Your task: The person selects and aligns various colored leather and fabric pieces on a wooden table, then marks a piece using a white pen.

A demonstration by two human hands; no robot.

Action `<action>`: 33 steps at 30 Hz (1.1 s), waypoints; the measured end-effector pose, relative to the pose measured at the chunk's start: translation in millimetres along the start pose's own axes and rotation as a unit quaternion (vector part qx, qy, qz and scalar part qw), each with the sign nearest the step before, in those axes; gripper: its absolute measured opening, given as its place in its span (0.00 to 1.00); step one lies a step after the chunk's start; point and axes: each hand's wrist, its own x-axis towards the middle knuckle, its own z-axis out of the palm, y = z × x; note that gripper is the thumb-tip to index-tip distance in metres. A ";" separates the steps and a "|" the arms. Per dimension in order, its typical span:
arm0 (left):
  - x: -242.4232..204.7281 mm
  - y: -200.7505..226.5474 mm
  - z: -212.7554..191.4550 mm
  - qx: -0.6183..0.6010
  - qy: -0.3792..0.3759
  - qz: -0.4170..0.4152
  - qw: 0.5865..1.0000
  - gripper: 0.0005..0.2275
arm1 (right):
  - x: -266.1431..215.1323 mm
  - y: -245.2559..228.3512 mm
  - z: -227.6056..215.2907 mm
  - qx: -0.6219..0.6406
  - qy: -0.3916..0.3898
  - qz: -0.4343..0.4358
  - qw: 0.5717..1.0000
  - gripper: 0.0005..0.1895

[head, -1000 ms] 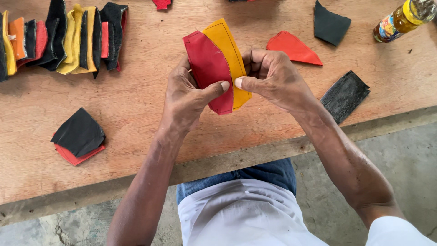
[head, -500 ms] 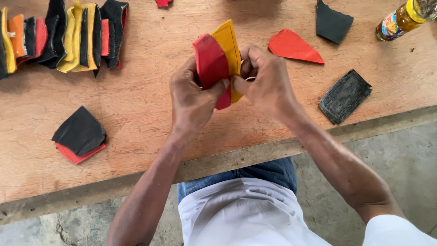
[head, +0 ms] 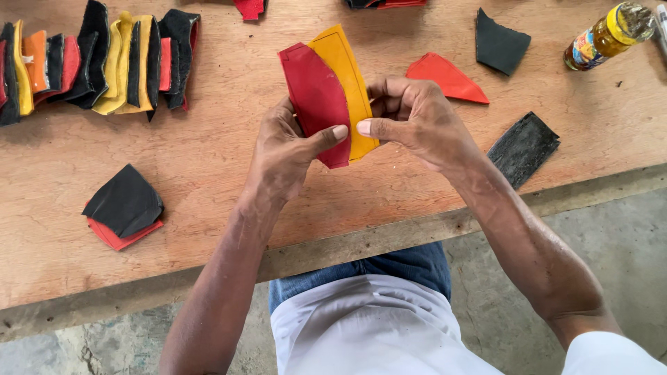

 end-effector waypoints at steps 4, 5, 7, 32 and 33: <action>0.1 0.8 3.1 0.012 -0.006 0.019 1.000 0.18 | -1.0 6.3 4.1 -0.131 0.058 -0.014 0.990 0.14; -0.2 1.0 5.2 0.012 -0.010 0.017 1.000 0.16 | -1.8 8.6 6.9 -0.145 0.074 -0.001 0.987 0.15; -0.5 3.1 11.7 0.112 0.011 0.030 0.993 0.15 | -2.2 9.7 13.1 -0.193 0.108 0.018 0.975 0.14; -1.0 11.3 1.3 0.042 -0.020 -0.021 0.999 0.19 | -5.1 4.3 1.0 -0.056 0.025 0.044 0.997 0.13; -3.2 12.4 7.4 0.081 -0.016 0.020 0.996 0.19 | -4.1 -0.2 6.3 -0.084 0.021 0.051 0.995 0.11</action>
